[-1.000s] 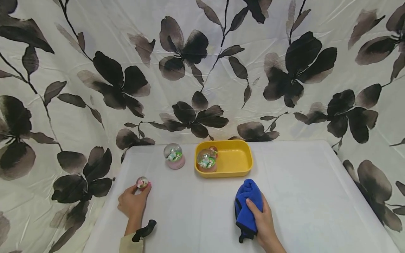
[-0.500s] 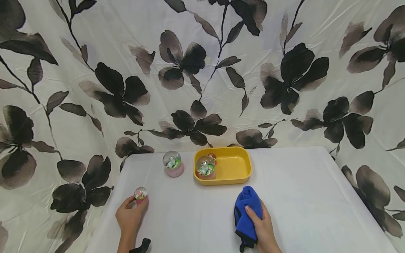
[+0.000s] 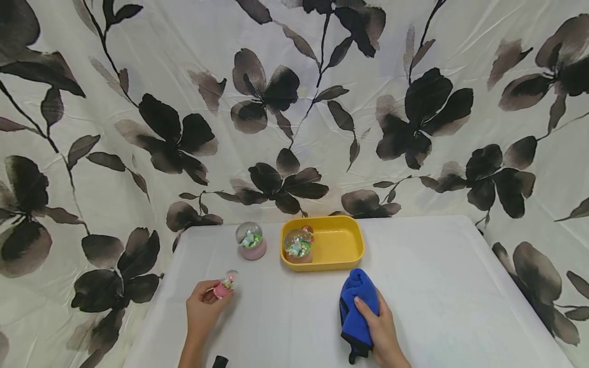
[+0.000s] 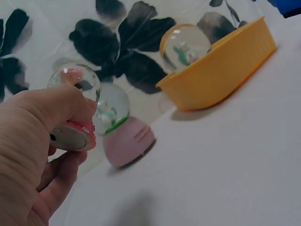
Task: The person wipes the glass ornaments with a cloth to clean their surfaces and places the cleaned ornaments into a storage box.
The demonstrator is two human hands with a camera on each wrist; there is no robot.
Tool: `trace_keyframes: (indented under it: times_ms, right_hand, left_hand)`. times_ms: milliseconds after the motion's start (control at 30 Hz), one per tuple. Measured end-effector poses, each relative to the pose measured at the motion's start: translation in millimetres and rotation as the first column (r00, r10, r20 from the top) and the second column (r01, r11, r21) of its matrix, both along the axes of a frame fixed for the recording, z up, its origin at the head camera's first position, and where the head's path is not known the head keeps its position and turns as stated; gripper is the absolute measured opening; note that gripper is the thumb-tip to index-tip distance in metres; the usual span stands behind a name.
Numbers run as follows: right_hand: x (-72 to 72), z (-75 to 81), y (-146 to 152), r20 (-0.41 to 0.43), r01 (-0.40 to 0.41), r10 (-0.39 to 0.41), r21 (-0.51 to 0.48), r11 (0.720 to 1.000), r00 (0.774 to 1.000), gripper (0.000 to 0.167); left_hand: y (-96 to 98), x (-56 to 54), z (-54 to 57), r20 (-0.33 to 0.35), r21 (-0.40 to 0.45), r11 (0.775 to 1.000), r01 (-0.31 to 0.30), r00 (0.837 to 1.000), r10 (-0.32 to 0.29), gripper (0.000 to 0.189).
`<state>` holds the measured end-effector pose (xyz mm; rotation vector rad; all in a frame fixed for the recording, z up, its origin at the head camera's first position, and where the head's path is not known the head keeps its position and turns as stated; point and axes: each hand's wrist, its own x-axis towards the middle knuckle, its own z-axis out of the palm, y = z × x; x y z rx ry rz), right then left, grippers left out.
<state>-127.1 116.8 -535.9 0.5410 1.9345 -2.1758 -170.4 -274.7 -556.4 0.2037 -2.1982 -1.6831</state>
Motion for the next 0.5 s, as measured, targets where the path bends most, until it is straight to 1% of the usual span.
trace_keyframes:
  times_ms: [67, 100, 200, 300, 433, 500]
  right_hand:
    - [-4.7, 2.5, 0.7, -0.004, -0.008, 0.008, -0.004, 1.000, 1.000, 0.085]
    - [-5.0, 2.0, -0.2, -0.001, -0.011, 0.011, -0.007, 1.000, 1.000, 0.085]
    - [-7.3, 1.7, -1.4, -0.020, -0.016, 0.016, -0.010, 1.000, 1.000, 0.085]
    - [-9.0, 2.3, -1.8, -0.019, -0.011, 0.011, -0.002, 1.000, 1.000, 0.087]
    - [-7.7, 1.5, -4.2, 0.009, -0.023, 0.023, 0.003, 1.000, 1.000, 0.087]
    - [-7.8, 0.6, -6.2, -0.002, -0.025, 0.025, 0.009, 1.000, 1.000, 0.086]
  left_hand:
    - [9.8, -4.1, 7.6, -0.023, -0.008, 0.999, 0.034, 0.999, -0.034, 0.038]
    - [12.3, -3.4, 7.2, -0.027, -0.006, 0.999, 0.043, 0.999, -0.043, 0.038]
    - [18.1, -6.8, -0.2, -0.033, -0.016, 0.997, 0.081, 0.996, -0.082, 0.040]
    - [25.6, -9.5, -9.0, -0.006, -0.017, 0.991, 0.134, 0.991, -0.134, 0.042]
    - [40.7, -4.7, -13.6, 0.045, -0.034, 0.981, 0.189, 0.981, -0.187, 0.042]
    - [48.5, -3.1, -14.7, 0.059, -0.039, 0.977, 0.210, 0.976, -0.207, 0.042]
